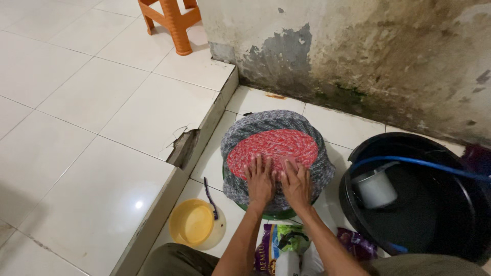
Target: The person scrubs a red and grey patterned cloth on a green basin using a pink bar of soap. They briefly reach up to adjust a blue hose connected to a wall tap before resuming the scrubbing motion on the cloth.
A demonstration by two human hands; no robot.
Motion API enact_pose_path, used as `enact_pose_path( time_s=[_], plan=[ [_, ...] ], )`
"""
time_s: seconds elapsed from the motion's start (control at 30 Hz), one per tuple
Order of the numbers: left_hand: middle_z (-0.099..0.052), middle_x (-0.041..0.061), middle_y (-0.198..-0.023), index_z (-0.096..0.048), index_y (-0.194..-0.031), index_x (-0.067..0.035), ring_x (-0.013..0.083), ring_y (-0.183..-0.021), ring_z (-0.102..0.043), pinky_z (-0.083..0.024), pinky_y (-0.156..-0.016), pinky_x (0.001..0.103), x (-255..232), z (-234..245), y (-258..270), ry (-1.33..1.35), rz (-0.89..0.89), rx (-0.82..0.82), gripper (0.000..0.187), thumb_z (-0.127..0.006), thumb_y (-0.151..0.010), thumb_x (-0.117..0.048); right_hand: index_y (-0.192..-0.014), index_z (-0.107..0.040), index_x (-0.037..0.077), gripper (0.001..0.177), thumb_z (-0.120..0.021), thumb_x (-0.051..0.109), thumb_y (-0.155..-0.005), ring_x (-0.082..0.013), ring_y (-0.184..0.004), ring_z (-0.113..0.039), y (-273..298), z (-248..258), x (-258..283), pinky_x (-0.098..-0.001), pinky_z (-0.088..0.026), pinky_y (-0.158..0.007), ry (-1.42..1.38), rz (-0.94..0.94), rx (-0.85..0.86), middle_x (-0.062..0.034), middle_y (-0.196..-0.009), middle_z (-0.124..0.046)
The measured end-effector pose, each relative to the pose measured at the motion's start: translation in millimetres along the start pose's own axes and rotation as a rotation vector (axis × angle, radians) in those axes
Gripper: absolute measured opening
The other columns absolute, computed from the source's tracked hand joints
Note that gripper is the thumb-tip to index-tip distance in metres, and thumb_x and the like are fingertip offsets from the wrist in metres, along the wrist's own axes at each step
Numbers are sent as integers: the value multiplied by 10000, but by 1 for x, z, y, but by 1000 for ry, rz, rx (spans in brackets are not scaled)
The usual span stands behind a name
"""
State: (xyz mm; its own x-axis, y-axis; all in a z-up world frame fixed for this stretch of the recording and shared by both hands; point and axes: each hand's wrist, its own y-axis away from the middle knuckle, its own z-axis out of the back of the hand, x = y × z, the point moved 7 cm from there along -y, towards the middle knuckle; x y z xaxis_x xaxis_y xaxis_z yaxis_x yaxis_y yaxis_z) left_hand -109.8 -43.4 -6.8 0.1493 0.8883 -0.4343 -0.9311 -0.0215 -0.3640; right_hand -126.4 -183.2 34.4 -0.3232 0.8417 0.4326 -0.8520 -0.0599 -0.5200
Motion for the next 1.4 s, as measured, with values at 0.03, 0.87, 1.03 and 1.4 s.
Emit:
enact_pose_path(
  time_s=[0.03, 0.87, 1.03, 1.4],
  plan=[
    [-316, 215, -1632, -448, -1535, -132, 428, -1526, -225, -95, -1216, 621, -1, -2, 2, 16, 8, 11, 562, -481, -1026, -369, -1358, -656, 114, 451, -635, 312, -953, -434, -1137, -560, 1, 3, -3, -514, -476, -946, 17, -4, -4, -242, -1280, -581],
    [-410, 151, -1612, -504, -1500, -145, 369, -1527, -341, -178, -1273, 578, 0, -7, 17, 81, -15, 26, 460, -467, -1065, -289, -1399, -617, 154, 452, -616, 291, -969, -420, -1127, -559, 9, 23, -17, -530, -466, -956, 82, -129, 18, -235, -1305, -574],
    [-349, 220, -1608, -467, -1517, -71, 411, -1501, -274, -104, -1202, 632, -14, 4, 27, -2, -81, -55, 560, -469, -1035, -356, -1414, -597, 117, 480, -609, 312, -976, -425, -1140, -554, 14, 27, -19, -540, -449, -962, 51, -113, -54, -241, -1323, -569],
    [-345, 169, -1636, -469, -1529, -111, 382, -1529, -265, -82, -1217, 634, -24, 7, 49, 5, -119, -60, 532, -413, -1058, -350, -1402, -609, 122, 470, -617, 271, -956, -444, -1145, -549, 39, 30, 19, -522, -459, -963, -64, -3, 25, -249, -1315, -563]
  ],
)
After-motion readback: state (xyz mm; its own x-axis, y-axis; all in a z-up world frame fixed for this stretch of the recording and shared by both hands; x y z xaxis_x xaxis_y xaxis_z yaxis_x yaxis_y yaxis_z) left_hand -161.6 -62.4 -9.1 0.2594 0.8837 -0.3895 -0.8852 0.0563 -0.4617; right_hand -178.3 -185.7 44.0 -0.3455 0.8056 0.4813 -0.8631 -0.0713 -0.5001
